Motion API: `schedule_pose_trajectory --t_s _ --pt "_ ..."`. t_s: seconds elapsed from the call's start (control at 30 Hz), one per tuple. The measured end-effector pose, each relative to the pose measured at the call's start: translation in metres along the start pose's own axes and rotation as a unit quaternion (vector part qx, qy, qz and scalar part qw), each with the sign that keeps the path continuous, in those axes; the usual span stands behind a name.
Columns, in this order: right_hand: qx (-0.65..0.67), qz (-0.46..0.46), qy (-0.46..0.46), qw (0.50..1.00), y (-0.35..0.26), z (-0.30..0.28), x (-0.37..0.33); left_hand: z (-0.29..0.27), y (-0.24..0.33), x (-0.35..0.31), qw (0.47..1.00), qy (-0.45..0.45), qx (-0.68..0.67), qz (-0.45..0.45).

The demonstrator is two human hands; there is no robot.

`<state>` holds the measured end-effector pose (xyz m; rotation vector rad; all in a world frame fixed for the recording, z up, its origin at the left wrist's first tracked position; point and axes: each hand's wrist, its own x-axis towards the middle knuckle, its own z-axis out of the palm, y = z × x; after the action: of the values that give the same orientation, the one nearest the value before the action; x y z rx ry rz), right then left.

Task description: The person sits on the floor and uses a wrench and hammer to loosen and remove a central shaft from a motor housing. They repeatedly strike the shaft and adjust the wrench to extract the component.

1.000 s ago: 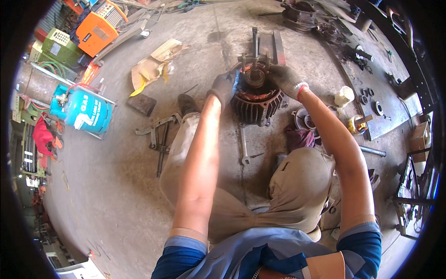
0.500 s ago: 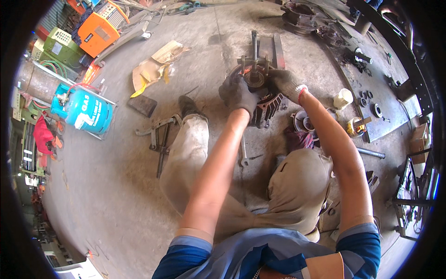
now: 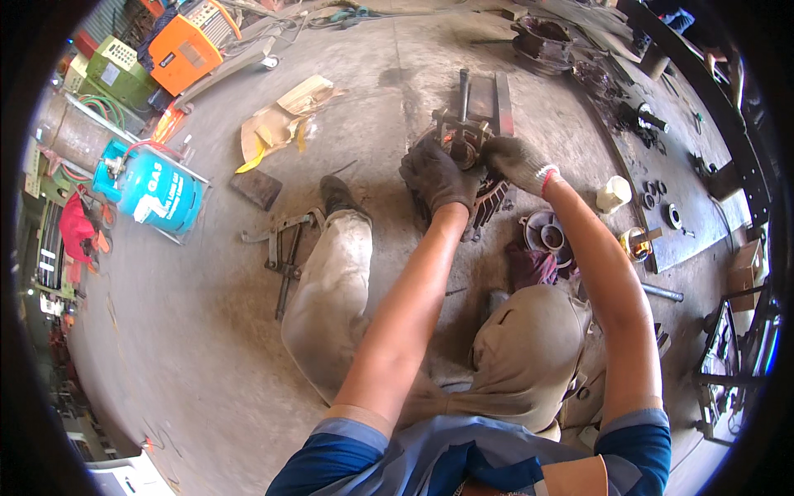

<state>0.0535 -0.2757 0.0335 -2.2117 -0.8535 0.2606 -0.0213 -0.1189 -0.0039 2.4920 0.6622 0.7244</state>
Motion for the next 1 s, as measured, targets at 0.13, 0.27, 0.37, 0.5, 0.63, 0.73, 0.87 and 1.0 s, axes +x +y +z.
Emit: schedule_pose_trajectory --t_s 0.13,0.27,0.37,0.5,0.63,0.73,0.87,1.0 --pt "0.107 -0.023 0.149 0.983 -0.038 -0.039 0.014 -0.007 0.003 0.001 1.0 0.005 -0.015 0.009" --pt "-0.097 -0.216 0.139 0.962 -0.09 -0.09 0.036 -0.014 0.006 0.001 0.999 -0.026 -0.012 -0.017" --pt "-0.143 -0.209 0.024 0.967 -0.12 -0.105 0.057 -0.014 0.007 0.0 1.0 -0.008 -0.024 -0.016" --pt "-0.244 -0.184 -0.025 0.952 -0.132 -0.111 0.066 -0.007 0.006 0.001 0.998 0.004 -0.055 -0.009" --pt "-0.253 -0.222 0.028 0.941 -0.126 -0.105 0.058 -0.01 0.005 0.0 0.999 0.009 -0.046 -0.018" --pt "-0.191 -0.206 0.129 0.951 -0.103 -0.086 0.045 -0.025 0.006 0.001 0.995 -0.062 -0.071 -0.042" --pt "0.043 -0.046 0.181 0.982 -0.039 -0.043 0.008 -0.046 -0.017 0.007 0.982 -0.079 -0.169 0.039" --pt "0.155 0.054 0.255 0.953 0.033 0.006 -0.047 -0.045 -0.104 0.059 0.908 -0.157 -0.388 0.01"
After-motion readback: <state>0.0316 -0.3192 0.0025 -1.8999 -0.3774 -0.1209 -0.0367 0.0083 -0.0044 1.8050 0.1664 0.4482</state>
